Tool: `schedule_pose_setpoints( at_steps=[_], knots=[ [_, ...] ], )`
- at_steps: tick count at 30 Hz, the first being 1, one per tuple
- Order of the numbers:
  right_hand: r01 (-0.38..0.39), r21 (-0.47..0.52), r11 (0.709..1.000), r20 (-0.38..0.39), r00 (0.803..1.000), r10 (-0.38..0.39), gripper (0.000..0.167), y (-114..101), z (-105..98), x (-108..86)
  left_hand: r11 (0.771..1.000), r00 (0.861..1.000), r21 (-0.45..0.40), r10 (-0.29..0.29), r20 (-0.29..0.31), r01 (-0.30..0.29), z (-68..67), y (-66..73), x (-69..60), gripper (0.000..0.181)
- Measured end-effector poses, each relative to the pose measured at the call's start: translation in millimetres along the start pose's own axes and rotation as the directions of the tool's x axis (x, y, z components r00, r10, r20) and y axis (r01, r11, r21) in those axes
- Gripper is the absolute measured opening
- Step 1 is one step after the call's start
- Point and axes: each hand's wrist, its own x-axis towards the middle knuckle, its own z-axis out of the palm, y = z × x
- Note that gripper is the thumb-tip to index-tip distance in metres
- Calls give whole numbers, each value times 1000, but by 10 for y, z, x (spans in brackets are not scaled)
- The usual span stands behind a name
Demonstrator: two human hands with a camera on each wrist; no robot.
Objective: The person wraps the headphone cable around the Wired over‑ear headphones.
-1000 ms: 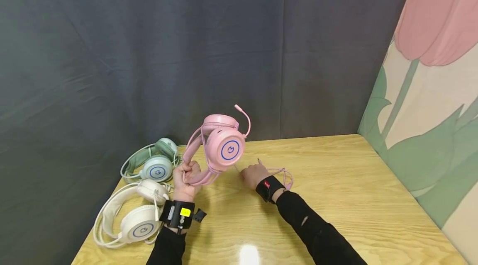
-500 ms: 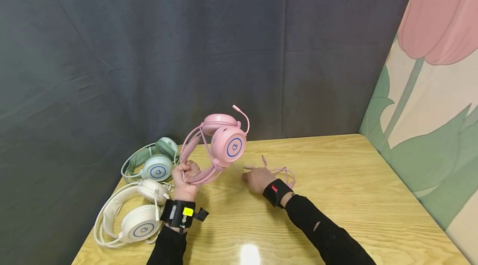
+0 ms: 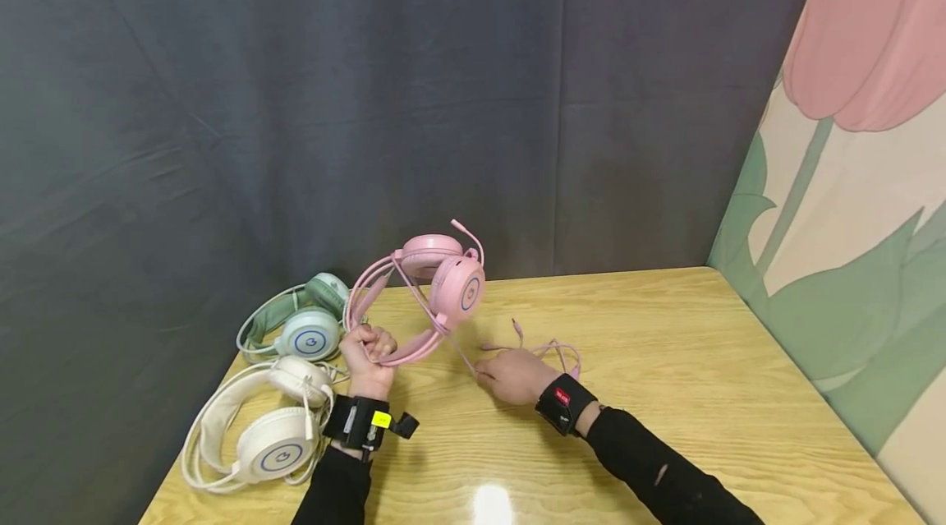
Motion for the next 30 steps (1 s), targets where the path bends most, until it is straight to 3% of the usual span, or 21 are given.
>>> schedule_pose_setpoints(
  at_steps=[7, 15, 30],
  knots=[
    [48, 27, 998, -41, 998, -47, 23, -151, -164, -76, 987, 985, 118, 123, -121, -108, -15, -36, 22, 25],
    [58, -11, 998, -76, 995, -58, 22, -256, -331, -126, 964, 963, 204, 207, -170, -171, -21, -76, 32, 27],
    [28, 4, 1000, -33, 999, -28, 22, -348, -482, -167, 957, 954, 219, 231, -193, -188, 0, -77, 27, 21]
  ],
)
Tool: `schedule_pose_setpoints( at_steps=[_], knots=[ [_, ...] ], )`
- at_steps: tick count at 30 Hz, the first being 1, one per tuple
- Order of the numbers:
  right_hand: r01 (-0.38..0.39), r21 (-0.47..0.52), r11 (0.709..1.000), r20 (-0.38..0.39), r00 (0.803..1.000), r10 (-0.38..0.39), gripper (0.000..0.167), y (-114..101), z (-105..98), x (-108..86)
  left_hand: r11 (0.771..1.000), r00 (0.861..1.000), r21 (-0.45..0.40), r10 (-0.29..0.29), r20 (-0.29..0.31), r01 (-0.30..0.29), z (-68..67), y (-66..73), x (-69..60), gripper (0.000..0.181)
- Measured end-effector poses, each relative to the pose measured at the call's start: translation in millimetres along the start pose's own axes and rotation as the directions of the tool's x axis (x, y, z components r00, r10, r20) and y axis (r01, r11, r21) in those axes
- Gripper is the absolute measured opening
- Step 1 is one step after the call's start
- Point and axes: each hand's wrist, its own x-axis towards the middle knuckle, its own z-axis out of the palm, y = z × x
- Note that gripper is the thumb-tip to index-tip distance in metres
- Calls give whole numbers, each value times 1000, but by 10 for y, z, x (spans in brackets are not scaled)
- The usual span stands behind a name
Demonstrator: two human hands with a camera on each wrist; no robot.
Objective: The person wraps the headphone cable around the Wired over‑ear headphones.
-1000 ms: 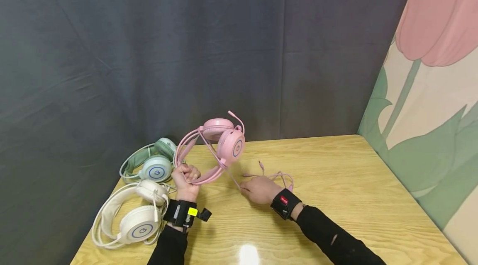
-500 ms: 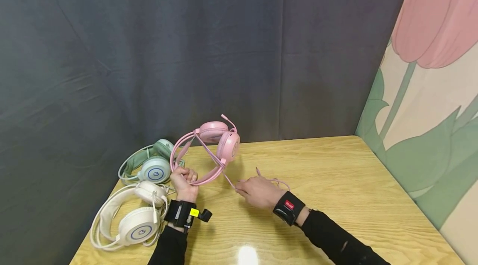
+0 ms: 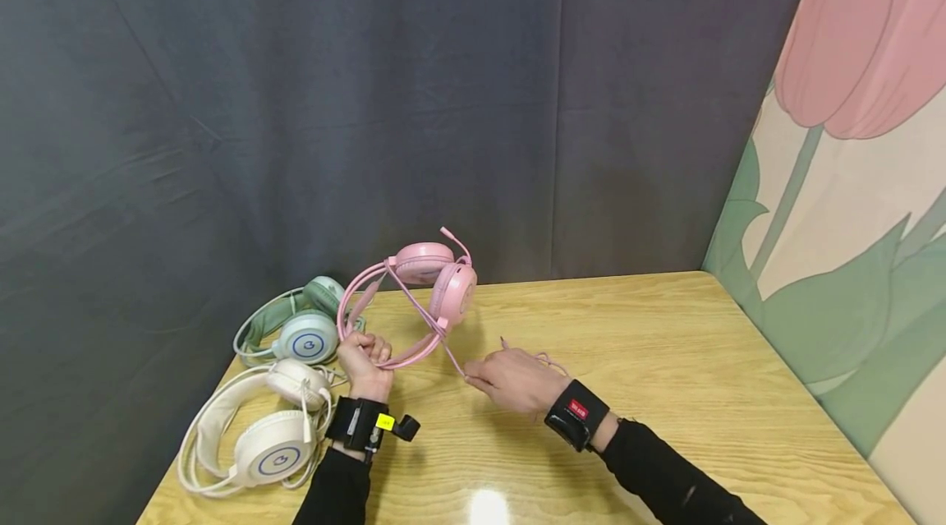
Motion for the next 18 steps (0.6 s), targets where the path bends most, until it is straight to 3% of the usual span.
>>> schedule_pose_setpoints(
  at_steps=[4, 10, 14, 18],
  knots=[
    [9, 27, 1000, -7, 1000, -8, 22, -10, -30, -8, 1000, 1000, 4, 8, -14, -8, 5, 9, 4, 21],
    [18, 62, 998, -79, 997, -13, 22, 42, -119, -16, 994, 998, 90, 58, 26, -60, 5, -4, -1, 19],
    [21, 55, 998, -143, 990, -13, 27, 109, -184, 24, 981, 993, 153, 119, 5, -118, 13, -23, -26, 23],
    [30, 66, 997, -181, 983, -17, 26, 141, -264, 92, 958, 979, 209, 203, -25, -194, 62, -47, -75, 23]
  ],
)
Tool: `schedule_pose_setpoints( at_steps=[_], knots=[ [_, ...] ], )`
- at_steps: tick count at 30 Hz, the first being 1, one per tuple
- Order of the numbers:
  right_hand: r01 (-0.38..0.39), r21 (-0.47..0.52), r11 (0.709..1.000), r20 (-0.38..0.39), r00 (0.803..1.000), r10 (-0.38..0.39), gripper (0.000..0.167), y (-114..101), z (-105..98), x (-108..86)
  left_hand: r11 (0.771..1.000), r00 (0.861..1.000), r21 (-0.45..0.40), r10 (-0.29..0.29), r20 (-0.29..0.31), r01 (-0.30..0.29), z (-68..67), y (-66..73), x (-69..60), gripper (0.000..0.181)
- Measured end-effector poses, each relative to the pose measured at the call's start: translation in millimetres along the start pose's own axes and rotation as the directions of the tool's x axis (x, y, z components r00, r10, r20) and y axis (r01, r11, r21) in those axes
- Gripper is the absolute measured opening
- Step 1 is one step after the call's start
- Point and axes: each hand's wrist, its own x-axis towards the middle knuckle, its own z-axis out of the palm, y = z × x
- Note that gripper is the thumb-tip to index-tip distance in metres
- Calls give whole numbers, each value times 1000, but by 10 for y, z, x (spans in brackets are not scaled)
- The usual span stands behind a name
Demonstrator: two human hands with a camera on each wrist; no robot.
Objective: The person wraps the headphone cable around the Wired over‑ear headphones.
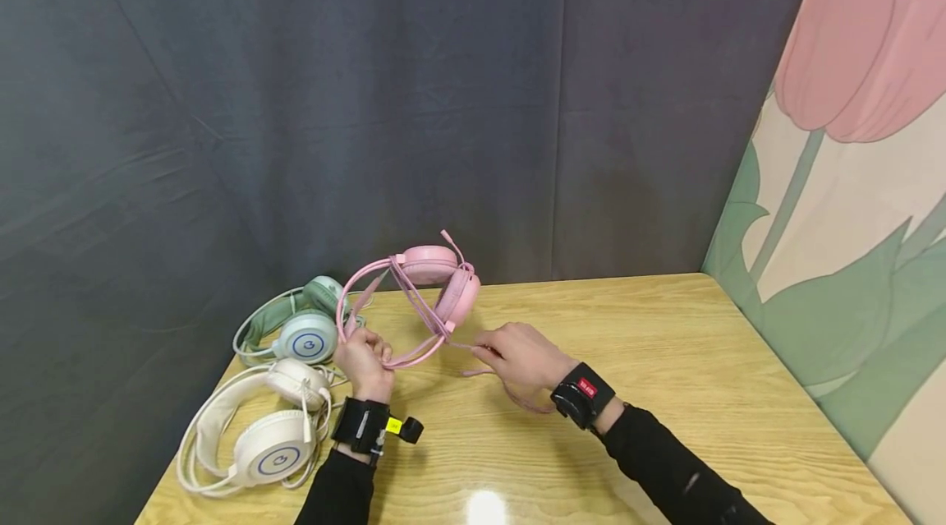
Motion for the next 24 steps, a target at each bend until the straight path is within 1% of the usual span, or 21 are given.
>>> schedule_pose_setpoints(
  at_steps=[4, 7, 11, 13, 14, 16, 17, 19, 20, 22, 24],
  knots=[
    [11, -11, 1000, 25, 1000, -11, 21, -54, -69, 90, 997, 998, 33, 63, -31, -62, 33, -11, -36, 18],
    [30, -46, 998, 25, 999, -29, 17, -91, -92, 171, 993, 996, 76, 91, -12, -90, 47, -17, -66, 14],
    [65, -74, 995, -13, 998, -66, 10, -73, -123, 293, 980, 990, 140, 136, 35, -140, 76, -11, -126, 16],
    [75, -83, 994, -33, 996, -78, 8, -32, -156, 346, 969, 984, 171, 170, 50, -177, 84, -13, -147, 19],
    [76, -82, 994, -43, 996, -80, 8, -5, -177, 370, 960, 979, 194, 193, 58, -201, 87, -12, -157, 22],
    [80, -93, 992, -70, 994, -86, 7, 61, -225, 413, 933, 967, 255, 242, 81, -255, 85, -14, -166, 30],
    [77, -118, 990, -89, 992, -87, 6, 99, -250, 432, 921, 963, 280, 254, 94, -271, 83, -15, -169, 33],
    [70, -179, 981, -124, 988, -93, 9, 174, -306, 466, 901, 958, 327, 259, 119, -284, 79, -11, -172, 36],
    [71, -210, 975, -138, 985, -102, 10, 209, -335, 482, 896, 958, 342, 253, 133, -284, 79, -8, -172, 37],
    [80, -282, 956, -157, 979, -128, 13, 273, -397, 510, 894, 963, 361, 222, 156, -264, 78, -2, -168, 35],
    [109, -318, 942, -172, 970, -171, 16, 331, -467, 534, 899, 968, 368, 187, 166, -237, 84, 12, -162, 30]
  ],
)
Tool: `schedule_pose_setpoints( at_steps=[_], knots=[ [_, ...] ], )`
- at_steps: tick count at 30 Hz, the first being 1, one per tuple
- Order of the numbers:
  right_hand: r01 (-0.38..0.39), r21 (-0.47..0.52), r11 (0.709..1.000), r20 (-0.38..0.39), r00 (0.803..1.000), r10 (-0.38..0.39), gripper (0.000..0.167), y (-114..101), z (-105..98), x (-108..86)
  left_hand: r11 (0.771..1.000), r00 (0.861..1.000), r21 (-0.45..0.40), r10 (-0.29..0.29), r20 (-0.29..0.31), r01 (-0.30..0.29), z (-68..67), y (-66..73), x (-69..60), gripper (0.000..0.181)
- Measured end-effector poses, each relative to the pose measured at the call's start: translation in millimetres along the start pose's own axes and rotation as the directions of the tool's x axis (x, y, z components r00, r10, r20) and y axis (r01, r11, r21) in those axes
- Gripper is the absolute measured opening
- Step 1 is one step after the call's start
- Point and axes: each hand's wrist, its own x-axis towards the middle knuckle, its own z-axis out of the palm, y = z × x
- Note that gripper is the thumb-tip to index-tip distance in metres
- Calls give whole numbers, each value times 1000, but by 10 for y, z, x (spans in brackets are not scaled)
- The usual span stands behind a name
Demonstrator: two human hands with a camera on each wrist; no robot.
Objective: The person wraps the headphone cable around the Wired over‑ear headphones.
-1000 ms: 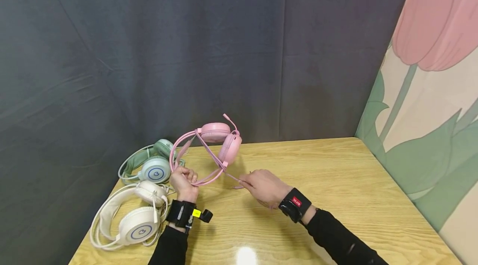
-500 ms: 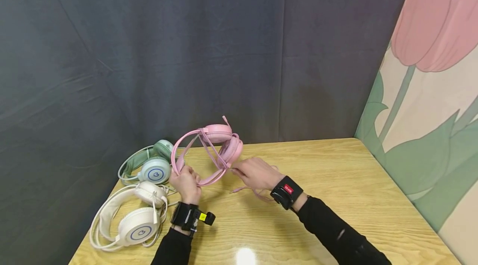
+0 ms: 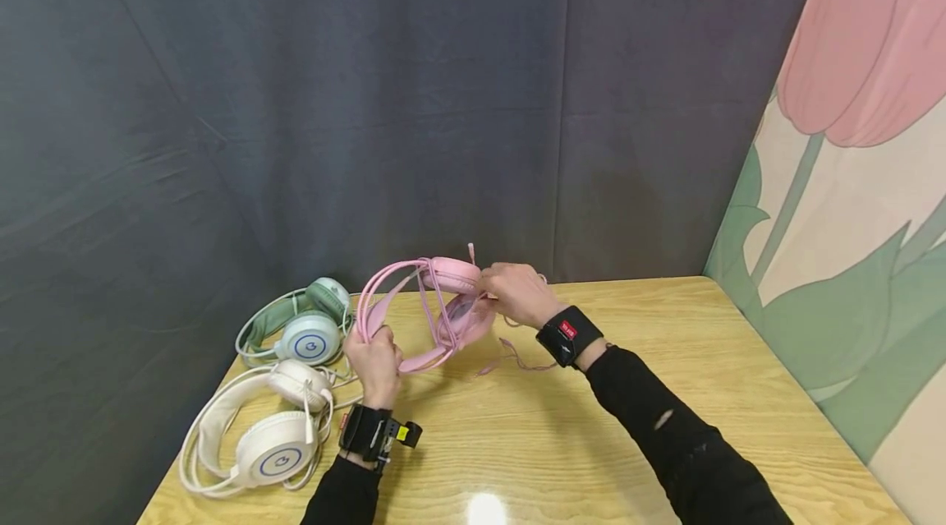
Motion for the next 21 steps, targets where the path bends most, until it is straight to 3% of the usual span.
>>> schedule_pose_setpoints(
  at_steps=[5, 8, 10, 12, 15, 17, 21],
  knots=[
    [47, -25, 999, -57, 997, -48, 18, 223, -135, 32, 998, 1000, 60, 0, 24, -1, 4, 7, 28, 25],
    [0, -35, 999, -105, 994, -3, 21, 358, -227, 68, 991, 1000, 131, 16, 24, -19, -7, -1, 41, 23],
    [-55, 28, 998, -127, 990, 58, 22, 426, -287, 106, 984, 999, 173, 33, 24, -37, -19, -15, 51, 19],
    [-124, 151, 981, -106, 984, 141, 22, 468, -346, 146, 975, 998, 216, 56, 17, -58, -35, -32, 61, 15],
    [-223, 312, 923, -33, 969, 245, 21, 503, -390, 194, 966, 996, 245, 88, 14, -88, -68, -51, 75, 13],
    [-274, 363, 891, 14, 957, 289, 23, 511, -397, 215, 964, 995, 248, 99, 17, -101, -90, -59, 82, 17],
    [-298, 387, 873, 10, 948, 319, 23, 489, -389, 265, 961, 993, 249, 111, 38, -117, -116, -64, 79, 17]
  ],
)
